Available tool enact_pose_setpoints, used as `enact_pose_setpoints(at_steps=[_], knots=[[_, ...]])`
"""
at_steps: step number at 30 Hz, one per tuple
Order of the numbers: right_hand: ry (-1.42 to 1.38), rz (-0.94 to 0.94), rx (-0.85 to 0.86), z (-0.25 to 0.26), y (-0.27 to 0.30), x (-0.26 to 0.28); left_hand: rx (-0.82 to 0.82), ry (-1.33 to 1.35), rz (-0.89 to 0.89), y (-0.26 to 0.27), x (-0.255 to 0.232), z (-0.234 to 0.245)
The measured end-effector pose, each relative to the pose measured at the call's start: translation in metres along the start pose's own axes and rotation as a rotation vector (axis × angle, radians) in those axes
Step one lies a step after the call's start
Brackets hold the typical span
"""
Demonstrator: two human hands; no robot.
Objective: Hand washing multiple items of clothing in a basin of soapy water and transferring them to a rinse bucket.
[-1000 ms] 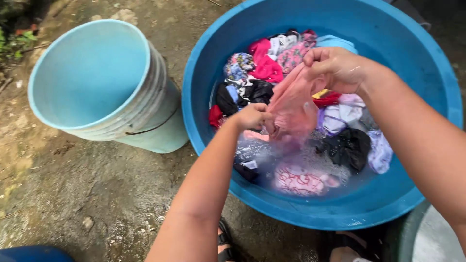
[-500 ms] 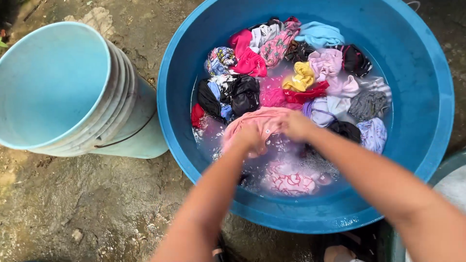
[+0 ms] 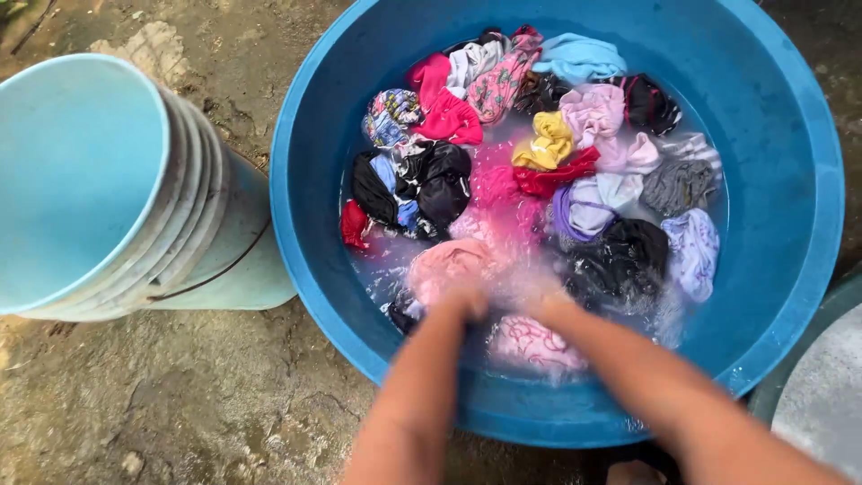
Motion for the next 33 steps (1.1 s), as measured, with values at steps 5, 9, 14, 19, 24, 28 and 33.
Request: enact_pose_setpoints(at_steps=[5,9,14,19,24,28,33], knots=[[-0.011,0.074,-0.033,0.123,0.026,0.032,-0.306,0.336,0.238,0.095,0.099,0.178],[-0.376,-0.051,-0.378,0.202,-0.009,-0.028,-0.620,0.426,0.346,0.177,0.117,0.301],[-0.302,-0.229,-0.463,0.258,-0.010,-0.004,-0.505,0.194,0.370,0.216,0.076,0.325],[0.113,-0.216,-0.550,0.255,-0.005,0.046,0.012,0.094,0.379,0.197,0.038,0.243],[0.175,-0.329,-0.279,0.124,-0.032,0.040,0.240,0.184,0.503,0.148,0.001,0.163],[0.173,-0.143,-0.325,0.001,-0.038,-0.011,0.300,0.338,0.628,0.114,0.015,0.100],[0.212,-0.005,-0.356,-0.031,-0.028,-0.028,0.183,0.341,0.559,0.039,0.034,0.022]])
Point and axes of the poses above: each hand's wrist, its own y-axis away from the middle knuckle, its own z-axis out of the back of the hand, x = y × z, the point moved 9 cm from there along -y, towards the middle knuckle, and after that the axes turned 15 degrees about -y, right-handed, at the moved point
